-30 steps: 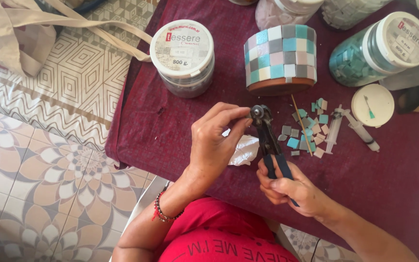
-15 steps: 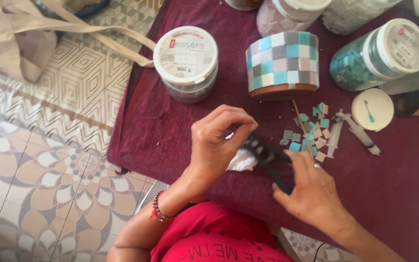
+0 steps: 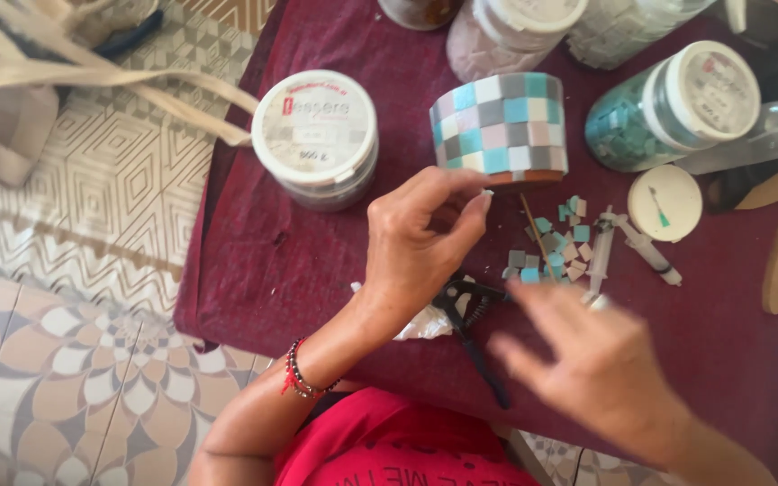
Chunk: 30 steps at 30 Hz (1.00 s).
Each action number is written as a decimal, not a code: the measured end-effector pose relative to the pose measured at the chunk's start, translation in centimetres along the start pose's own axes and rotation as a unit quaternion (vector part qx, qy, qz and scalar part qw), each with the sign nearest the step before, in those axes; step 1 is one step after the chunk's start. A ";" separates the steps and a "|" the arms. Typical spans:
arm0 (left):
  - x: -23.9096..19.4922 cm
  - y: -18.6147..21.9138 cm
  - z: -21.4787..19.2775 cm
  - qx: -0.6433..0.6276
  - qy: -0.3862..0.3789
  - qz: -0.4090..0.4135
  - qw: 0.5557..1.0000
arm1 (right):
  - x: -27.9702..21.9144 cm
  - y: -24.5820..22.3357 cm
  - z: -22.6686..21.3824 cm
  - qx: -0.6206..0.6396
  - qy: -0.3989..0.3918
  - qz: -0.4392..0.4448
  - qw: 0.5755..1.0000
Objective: Decorating a pot with mosaic tiles by cutting them with nippers and gluing them in a pattern
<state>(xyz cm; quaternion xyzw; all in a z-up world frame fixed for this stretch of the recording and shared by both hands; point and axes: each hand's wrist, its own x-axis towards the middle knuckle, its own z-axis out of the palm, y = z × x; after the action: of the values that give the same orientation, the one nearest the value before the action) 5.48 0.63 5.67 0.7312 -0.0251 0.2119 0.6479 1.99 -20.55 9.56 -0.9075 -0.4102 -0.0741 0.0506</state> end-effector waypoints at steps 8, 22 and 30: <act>1.1 -3.0 0.7 0.089 -0.060 0.212 0.971 | 6.4 7.1 1.9 0.094 0.233 -0.042 0.967; 2.1 -2.7 1.0 0.043 -0.043 0.121 0.991 | 7.4 7.3 3.4 0.115 0.235 -0.066 0.963; 2.3 -2.6 1.1 0.057 -0.023 0.126 0.990 | 7.3 7.3 3.6 0.108 0.229 -0.063 0.965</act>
<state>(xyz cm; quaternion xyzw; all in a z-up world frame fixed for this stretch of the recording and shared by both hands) 8.66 0.56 3.94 0.7626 -0.1200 0.2765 0.5723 12.57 -19.37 7.09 -0.8279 -0.4495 -0.2385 0.2358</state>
